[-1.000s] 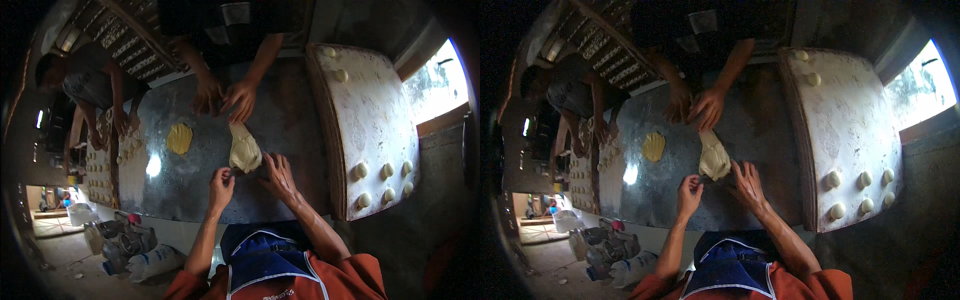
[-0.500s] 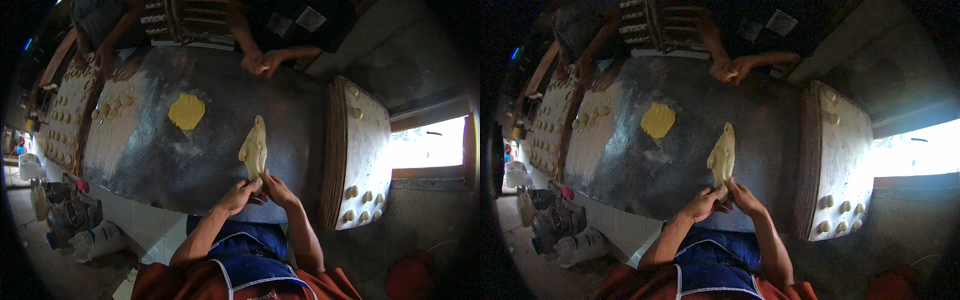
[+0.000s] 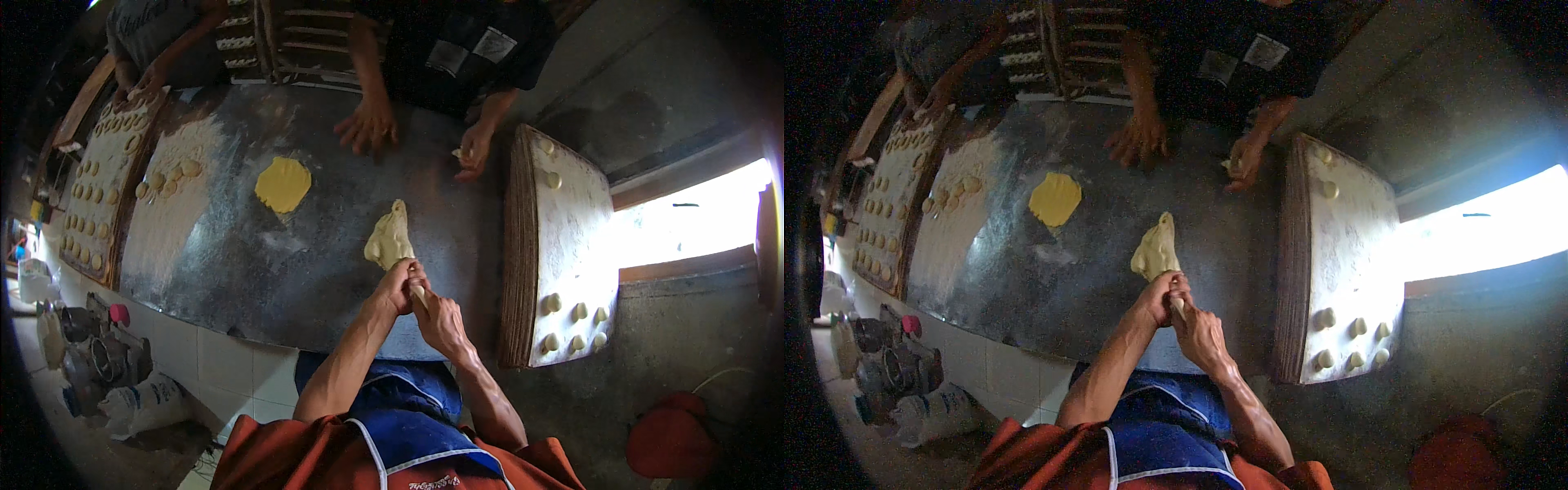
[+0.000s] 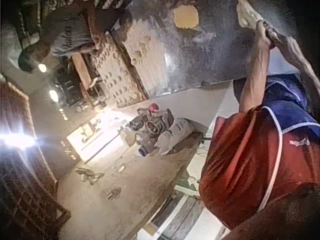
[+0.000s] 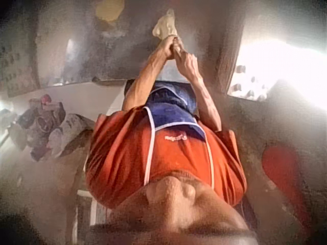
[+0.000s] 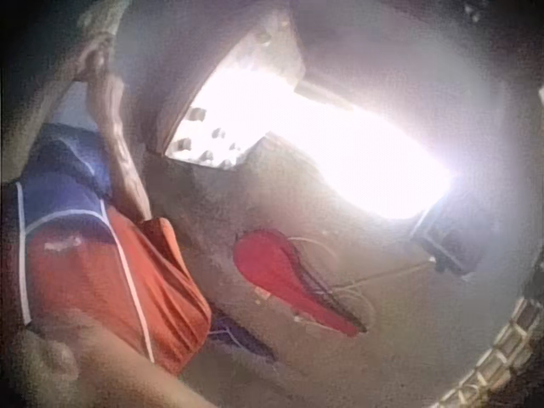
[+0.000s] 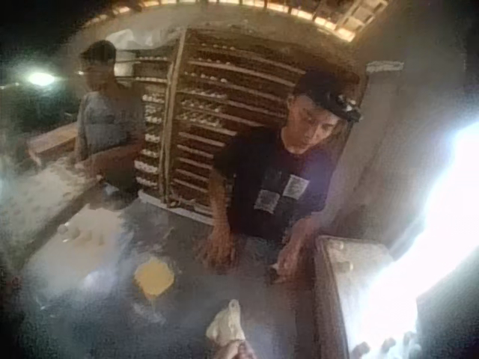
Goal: The person shapes dough into small balls and places them on a wooden board. They also form some dough into ring shapes and place them on the board. The person works alongside another individual who is also shaping dough.
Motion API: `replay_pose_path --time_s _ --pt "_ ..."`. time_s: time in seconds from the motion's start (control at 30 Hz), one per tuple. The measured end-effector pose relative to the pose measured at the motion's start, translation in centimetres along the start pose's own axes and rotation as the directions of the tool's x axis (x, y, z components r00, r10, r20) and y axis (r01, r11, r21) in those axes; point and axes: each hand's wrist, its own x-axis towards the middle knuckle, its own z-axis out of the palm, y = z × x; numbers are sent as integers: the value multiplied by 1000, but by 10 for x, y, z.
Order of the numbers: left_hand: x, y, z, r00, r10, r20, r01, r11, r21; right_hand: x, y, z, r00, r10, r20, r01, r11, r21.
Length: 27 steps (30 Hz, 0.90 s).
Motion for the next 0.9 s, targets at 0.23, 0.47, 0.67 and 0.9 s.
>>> replay_pose_path --time_s 0.23,0.47,0.67,0.9 --pt "-19 -11 -9 981 143 -129 -69 886 459 19 -1 -73 931 -301 205 -18 523 852" --pt "-41 -9 -27 885 409 -223 94 312 945 137 20 50 868 -385 313 79 729 680" --pt "-116 -60 47 854 114 508 -339 -620 708 134 13 102 735 -678 -4 638 689 344" --pt "-191 -13 88 558 216 801 -292 -853 433 33 19 29 950 -254 -183 313 801 510"
